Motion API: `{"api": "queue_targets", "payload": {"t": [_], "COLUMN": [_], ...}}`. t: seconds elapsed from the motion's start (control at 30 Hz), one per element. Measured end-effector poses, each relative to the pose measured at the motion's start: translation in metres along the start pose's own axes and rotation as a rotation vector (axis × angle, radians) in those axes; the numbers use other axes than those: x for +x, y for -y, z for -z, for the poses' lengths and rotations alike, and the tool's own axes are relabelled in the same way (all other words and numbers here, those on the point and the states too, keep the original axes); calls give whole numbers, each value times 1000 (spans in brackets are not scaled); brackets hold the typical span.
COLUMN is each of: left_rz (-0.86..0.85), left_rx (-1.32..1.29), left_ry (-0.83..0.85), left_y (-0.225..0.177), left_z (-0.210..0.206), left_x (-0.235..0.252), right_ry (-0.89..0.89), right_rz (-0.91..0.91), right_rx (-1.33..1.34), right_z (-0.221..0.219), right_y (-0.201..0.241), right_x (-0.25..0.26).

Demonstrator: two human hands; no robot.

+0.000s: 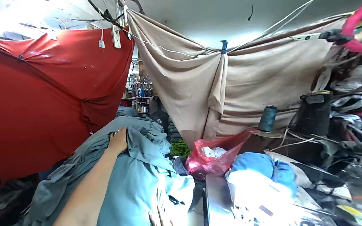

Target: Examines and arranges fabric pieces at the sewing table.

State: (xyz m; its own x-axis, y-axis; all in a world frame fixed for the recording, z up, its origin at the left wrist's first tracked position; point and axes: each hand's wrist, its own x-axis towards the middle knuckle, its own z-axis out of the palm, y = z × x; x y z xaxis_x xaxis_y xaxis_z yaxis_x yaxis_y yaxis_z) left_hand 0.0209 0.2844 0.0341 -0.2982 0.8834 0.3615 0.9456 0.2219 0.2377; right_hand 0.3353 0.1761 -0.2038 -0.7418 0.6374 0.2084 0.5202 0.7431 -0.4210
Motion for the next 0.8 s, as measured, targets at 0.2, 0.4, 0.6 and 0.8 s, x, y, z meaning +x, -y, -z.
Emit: {"api": "queue_targets", "payload": {"t": [0.2, 0.4, 0.6, 0.8], "left_rz": [-932, -726, -942, -1203], "left_rx": [168, -119, -216, -267], "left_ry": [-426, -312, -191, -189], "left_y": [27, -32, -117, -162], "left_z": [-15, 29, 104, 187], "left_x": [-11, -35, -92, -145], "right_ry": [-11, -87, -893, -560], "right_rz": [-21, 30, -28, -96], "right_rx": [48, 380, 526, 436], "right_z": [4, 9, 116, 170], "right_y": [4, -12, 3, 8], "right_x": [-2, -4, 30, 35]}}
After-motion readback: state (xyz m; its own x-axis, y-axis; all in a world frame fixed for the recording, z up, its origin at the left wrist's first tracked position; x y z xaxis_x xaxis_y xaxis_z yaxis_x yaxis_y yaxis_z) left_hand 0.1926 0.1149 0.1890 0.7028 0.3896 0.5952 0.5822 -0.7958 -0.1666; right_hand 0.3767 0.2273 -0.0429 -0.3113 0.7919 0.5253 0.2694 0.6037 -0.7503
